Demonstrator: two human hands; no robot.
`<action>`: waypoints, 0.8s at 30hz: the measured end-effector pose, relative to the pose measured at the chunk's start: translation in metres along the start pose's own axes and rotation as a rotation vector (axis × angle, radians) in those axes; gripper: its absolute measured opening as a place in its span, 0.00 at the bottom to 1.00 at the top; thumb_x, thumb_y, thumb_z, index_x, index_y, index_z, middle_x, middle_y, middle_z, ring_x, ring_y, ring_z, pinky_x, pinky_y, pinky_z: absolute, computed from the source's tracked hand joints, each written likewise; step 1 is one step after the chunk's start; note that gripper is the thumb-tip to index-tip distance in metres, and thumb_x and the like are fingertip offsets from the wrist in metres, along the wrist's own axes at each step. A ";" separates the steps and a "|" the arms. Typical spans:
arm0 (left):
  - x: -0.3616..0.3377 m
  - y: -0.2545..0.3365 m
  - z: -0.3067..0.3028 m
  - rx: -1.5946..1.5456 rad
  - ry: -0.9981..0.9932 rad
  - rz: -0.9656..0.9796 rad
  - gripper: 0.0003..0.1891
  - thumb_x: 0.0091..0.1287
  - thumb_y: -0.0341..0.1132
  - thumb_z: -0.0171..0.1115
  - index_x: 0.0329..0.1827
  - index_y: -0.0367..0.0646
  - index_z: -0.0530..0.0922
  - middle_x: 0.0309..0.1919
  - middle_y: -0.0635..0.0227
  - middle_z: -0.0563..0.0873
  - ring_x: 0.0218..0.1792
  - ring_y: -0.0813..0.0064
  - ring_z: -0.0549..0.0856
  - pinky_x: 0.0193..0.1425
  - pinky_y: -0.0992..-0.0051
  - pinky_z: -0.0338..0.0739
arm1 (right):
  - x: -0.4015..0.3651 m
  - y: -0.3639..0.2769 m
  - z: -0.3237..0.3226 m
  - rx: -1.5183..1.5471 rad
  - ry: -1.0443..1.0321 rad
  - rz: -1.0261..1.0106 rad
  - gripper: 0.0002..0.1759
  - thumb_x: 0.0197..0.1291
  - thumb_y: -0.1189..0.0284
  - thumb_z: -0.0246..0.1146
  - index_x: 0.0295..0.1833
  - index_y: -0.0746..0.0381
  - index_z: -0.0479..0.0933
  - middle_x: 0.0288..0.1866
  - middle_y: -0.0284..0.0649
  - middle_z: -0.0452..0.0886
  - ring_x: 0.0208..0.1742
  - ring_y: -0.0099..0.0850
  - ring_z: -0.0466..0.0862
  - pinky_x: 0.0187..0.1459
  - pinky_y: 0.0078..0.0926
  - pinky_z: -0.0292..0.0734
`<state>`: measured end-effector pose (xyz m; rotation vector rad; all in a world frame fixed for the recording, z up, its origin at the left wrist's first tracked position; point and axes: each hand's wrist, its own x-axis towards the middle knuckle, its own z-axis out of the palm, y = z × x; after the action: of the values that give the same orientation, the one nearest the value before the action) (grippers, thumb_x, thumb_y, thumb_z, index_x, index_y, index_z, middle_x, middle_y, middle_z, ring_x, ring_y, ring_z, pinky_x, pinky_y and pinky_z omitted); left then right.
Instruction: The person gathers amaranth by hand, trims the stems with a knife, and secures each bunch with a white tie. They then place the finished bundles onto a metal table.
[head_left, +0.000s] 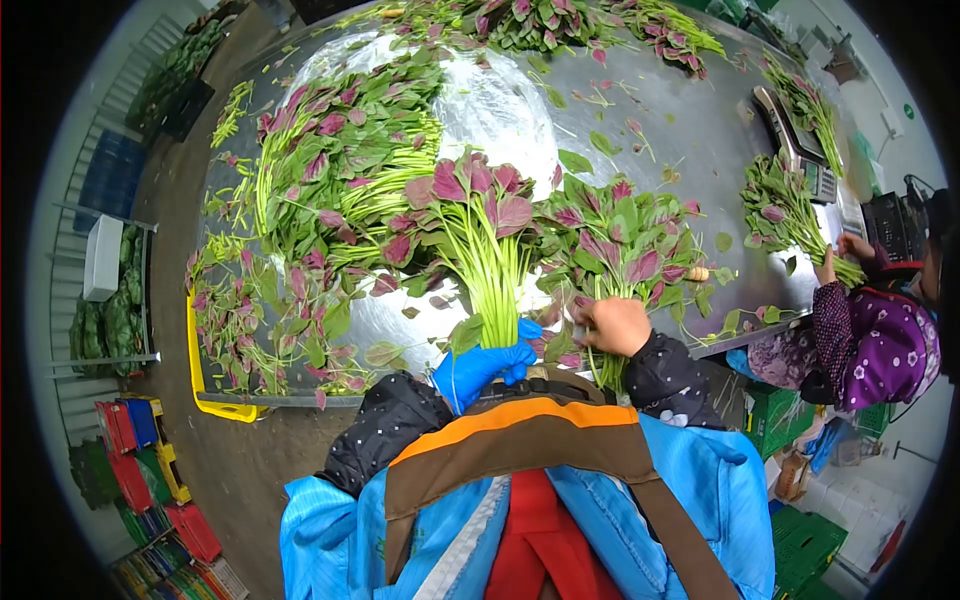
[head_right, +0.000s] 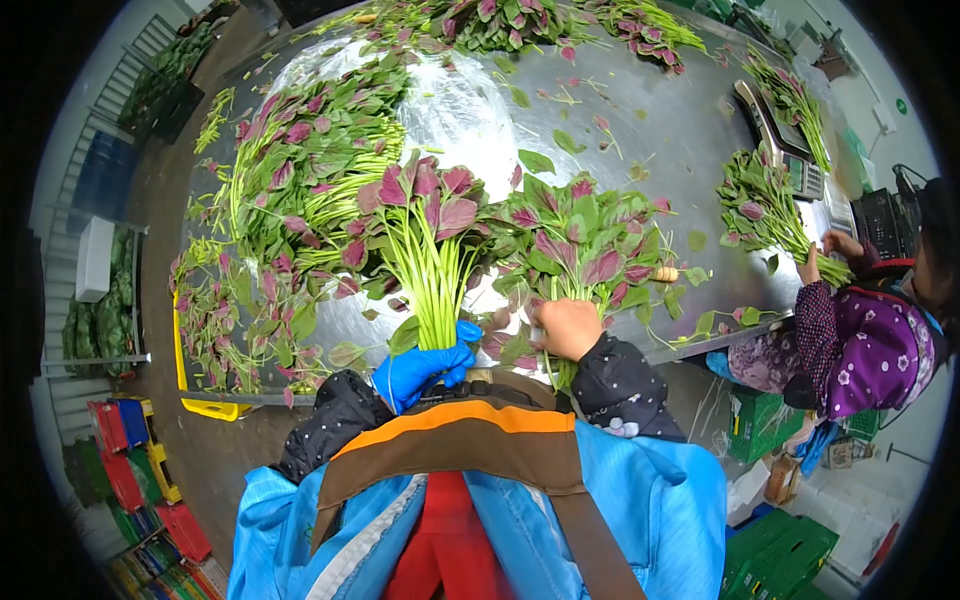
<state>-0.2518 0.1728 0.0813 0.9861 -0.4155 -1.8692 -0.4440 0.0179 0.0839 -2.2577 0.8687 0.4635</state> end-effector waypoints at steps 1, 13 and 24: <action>0.001 0.001 0.001 0.038 -0.002 0.019 0.16 0.65 0.31 0.58 0.55 0.40 0.72 0.33 0.68 0.78 0.26 0.82 0.74 0.28 0.83 0.68 | 0.008 0.001 0.011 0.122 0.022 0.029 0.20 0.56 0.63 0.66 0.48 0.67 0.76 0.43 0.41 0.83 0.39 0.31 0.83 0.43 0.29 0.78; -0.006 0.027 -0.015 0.129 0.420 0.263 0.18 0.71 0.47 0.50 0.53 0.42 0.76 0.35 0.63 0.83 0.33 0.75 0.82 0.37 0.75 0.78 | 0.045 -0.078 0.022 1.600 -0.050 -0.359 0.20 0.61 0.63 0.62 0.52 0.65 0.72 0.54 0.43 0.77 0.53 0.28 0.75 0.56 0.29 0.70; -0.058 0.108 -0.084 1.924 0.638 0.811 0.23 0.48 0.31 0.68 0.51 0.48 0.77 0.47 0.61 0.80 0.53 0.55 0.76 0.57 0.59 0.69 | 0.038 -0.066 0.032 1.455 -0.026 -0.346 0.16 0.57 0.68 0.66 0.48 0.64 0.77 0.49 0.38 0.80 0.49 0.25 0.77 0.53 0.26 0.70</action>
<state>-0.1105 0.1795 0.1252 1.9538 -1.9179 0.1148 -0.3738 0.0598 0.0714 -0.9777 0.4667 -0.2779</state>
